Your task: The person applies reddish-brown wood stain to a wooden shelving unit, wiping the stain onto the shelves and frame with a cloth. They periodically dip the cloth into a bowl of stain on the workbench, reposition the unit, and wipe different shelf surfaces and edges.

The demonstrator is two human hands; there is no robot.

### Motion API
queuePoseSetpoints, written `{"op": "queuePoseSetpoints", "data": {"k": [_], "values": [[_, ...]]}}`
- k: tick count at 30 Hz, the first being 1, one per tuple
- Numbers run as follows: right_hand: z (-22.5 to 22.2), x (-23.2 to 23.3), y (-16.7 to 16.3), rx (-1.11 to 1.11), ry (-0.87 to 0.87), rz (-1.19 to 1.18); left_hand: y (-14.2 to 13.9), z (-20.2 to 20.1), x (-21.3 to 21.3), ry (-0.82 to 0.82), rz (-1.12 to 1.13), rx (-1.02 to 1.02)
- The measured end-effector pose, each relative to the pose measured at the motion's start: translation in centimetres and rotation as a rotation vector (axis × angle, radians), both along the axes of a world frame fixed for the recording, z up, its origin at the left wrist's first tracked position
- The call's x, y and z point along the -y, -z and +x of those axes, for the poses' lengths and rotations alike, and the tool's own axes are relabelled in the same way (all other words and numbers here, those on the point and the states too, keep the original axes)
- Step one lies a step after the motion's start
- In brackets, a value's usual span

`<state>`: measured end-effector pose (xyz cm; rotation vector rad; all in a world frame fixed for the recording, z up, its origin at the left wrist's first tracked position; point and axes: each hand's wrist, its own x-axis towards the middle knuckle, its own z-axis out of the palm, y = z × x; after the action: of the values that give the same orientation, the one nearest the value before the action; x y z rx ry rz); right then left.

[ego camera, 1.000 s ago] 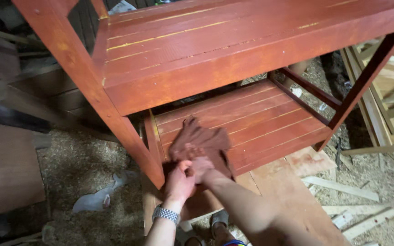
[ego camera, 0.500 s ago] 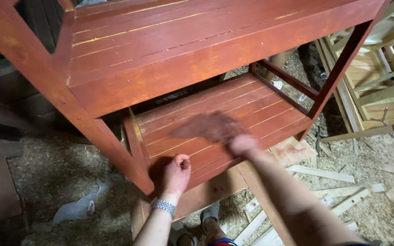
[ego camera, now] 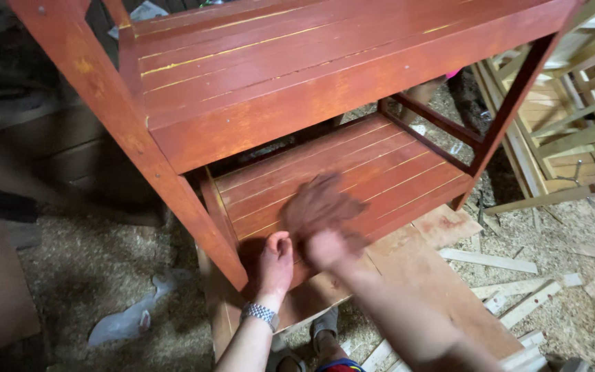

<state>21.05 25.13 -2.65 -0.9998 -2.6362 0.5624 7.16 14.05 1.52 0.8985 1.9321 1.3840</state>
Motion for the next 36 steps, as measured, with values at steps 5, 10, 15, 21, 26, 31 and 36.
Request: {"op": "queuePoseSetpoints", "data": {"k": [5,10,15,21,26,31,36], "values": [[-6.0,7.7,-2.1,-0.388,-0.178,-0.456,-5.9,-0.1,1.2,-0.044,0.097,-0.09],[-4.5,4.5,-7.4,-0.511,0.18,-0.914,-9.7,0.6,1.5,-0.025,0.181,-0.173],[1.7,-1.4,-14.5,-0.717,0.118,-0.947,-8.1,1.9,0.5,-0.051,0.373,-0.386],[2.2,-5.3,-18.5,-0.787,-0.143,-0.972,-2.4,3.2,-4.0,-0.006,0.027,0.589],[0.9,-4.0,-16.7,0.258,-0.166,-0.59,2.4,1.1,-4.9,-0.18,-0.032,0.601],[-0.3,-3.6,-12.7,0.593,-0.079,-0.321,5.0,-0.9,-3.8,-0.159,-0.092,0.449],[-3.4,-3.4,-7.9,0.361,-0.204,-0.092,2.2,-1.1,-1.5,-0.137,0.045,0.153]]}}
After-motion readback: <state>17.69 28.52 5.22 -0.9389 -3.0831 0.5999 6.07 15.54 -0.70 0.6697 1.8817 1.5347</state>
